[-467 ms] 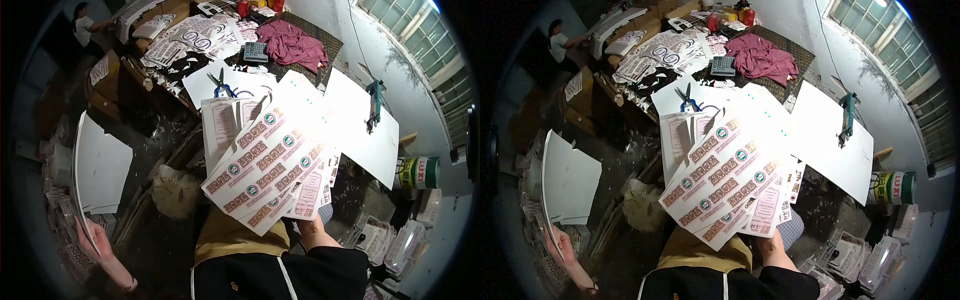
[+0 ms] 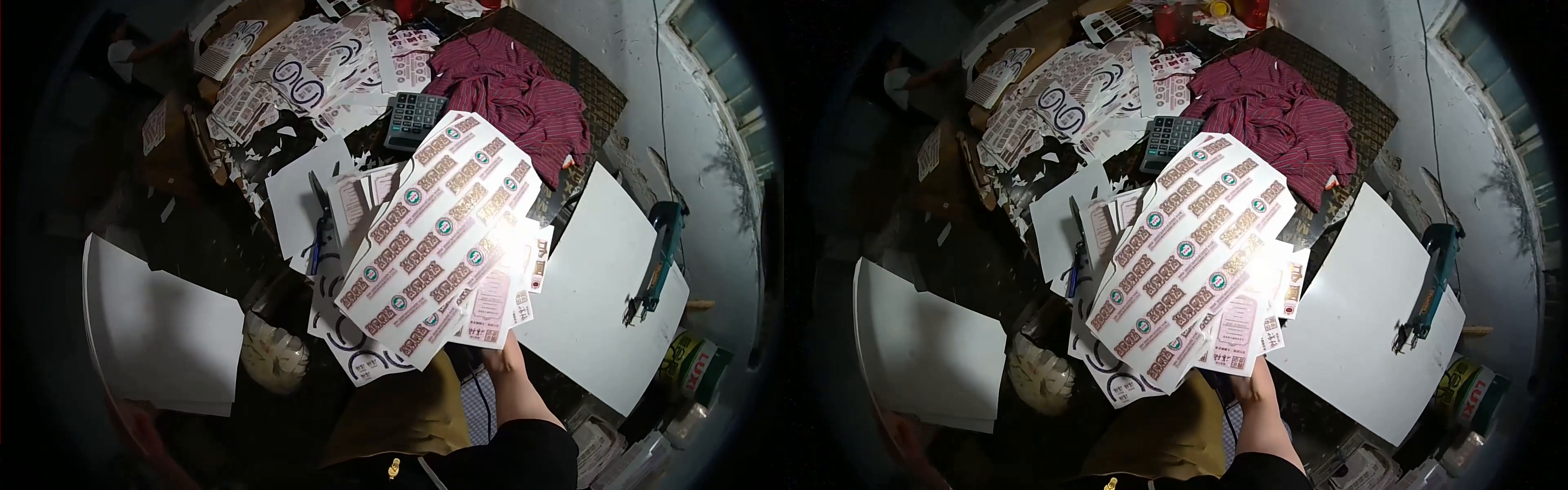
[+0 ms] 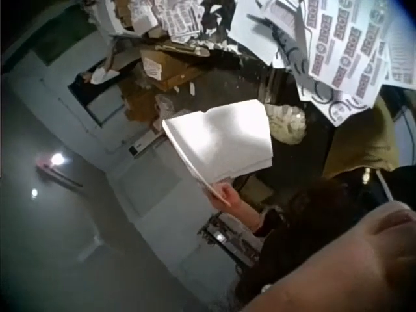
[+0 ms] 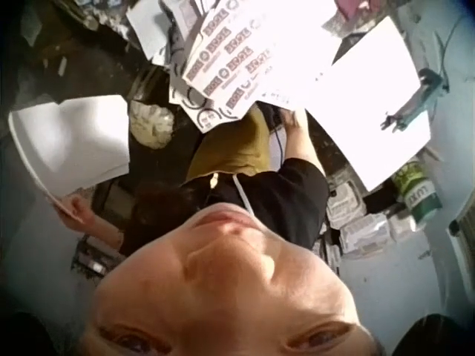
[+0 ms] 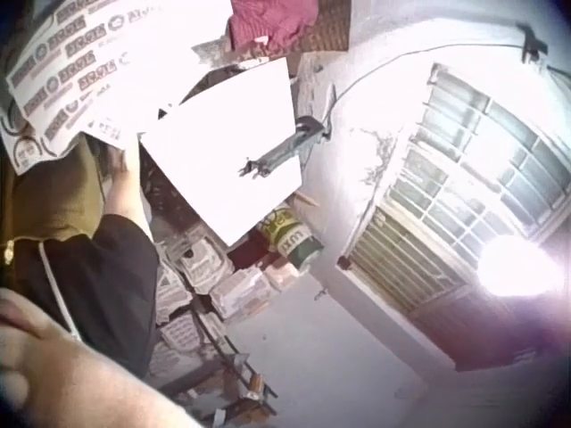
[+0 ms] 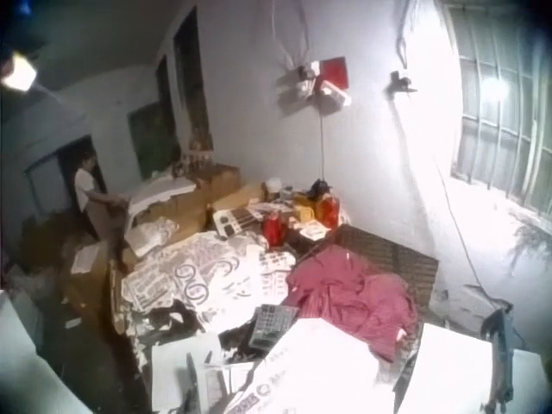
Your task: Checking, punching holes in, and organizing sheets of product labels in a manufacturing facility.
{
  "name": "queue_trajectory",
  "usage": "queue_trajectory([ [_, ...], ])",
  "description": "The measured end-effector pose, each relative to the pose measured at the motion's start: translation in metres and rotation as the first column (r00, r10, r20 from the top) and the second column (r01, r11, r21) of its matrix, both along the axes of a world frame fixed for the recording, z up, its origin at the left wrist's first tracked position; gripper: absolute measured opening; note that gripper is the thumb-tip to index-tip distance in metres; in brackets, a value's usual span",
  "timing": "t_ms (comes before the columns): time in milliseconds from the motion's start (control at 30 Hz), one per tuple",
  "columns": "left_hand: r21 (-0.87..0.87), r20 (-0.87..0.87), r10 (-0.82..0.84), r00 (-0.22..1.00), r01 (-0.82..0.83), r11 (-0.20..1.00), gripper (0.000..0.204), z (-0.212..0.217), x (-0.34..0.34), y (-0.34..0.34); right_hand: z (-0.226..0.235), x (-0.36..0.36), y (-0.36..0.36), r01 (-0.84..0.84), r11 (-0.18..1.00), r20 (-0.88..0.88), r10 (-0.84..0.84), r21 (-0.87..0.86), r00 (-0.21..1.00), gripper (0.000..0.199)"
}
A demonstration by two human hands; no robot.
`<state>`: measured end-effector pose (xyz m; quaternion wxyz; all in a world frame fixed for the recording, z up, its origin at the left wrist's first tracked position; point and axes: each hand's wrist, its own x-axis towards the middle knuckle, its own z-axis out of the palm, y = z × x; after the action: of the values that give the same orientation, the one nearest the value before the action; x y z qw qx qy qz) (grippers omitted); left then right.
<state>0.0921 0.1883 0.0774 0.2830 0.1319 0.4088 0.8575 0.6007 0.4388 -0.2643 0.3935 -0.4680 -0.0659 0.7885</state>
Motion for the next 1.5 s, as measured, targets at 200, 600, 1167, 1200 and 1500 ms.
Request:
queue_trajectory([
  [200, 0.023, 0.112, -0.096, 0.989, 0.094, 0.995, 0.057, 0.005, 0.019, 0.047, -0.002, 0.000, 0.064, -0.088, 0.996, 0.095, 0.091, -0.033, 0.991, 0.040],
  [600, -0.096, -0.023, -0.038, 0.999, 0.036, 0.995, 0.065, 0.023, 0.046, 0.029, -0.028, 0.022, 0.058, -0.364, 0.908, 0.357, 0.275, 0.208, 0.893, 0.043],
  [1167, 0.065, -0.103, -0.430, 0.897, 0.437, 0.897, 0.036, 0.027, 0.034, 0.170, -0.011, 0.077, 0.136, 0.053, 0.931, 0.649, -0.293, 0.362, 0.702, 0.050],
  [1200, -0.066, -0.187, -0.309, 0.932, 0.302, 0.951, 0.039, 0.026, 0.054, 0.191, 0.032, 0.054, 0.137, -0.070, 0.906, 0.544, -0.187, 0.417, 0.818, 0.047],
  [1500, -0.076, -0.087, -0.655, 0.750, 0.651, 0.755, 0.037, -0.116, 0.229, 0.203, 0.208, -0.053, 0.012, -0.138, 0.768, -0.145, 0.289, 0.625, 0.946, 0.060],
])
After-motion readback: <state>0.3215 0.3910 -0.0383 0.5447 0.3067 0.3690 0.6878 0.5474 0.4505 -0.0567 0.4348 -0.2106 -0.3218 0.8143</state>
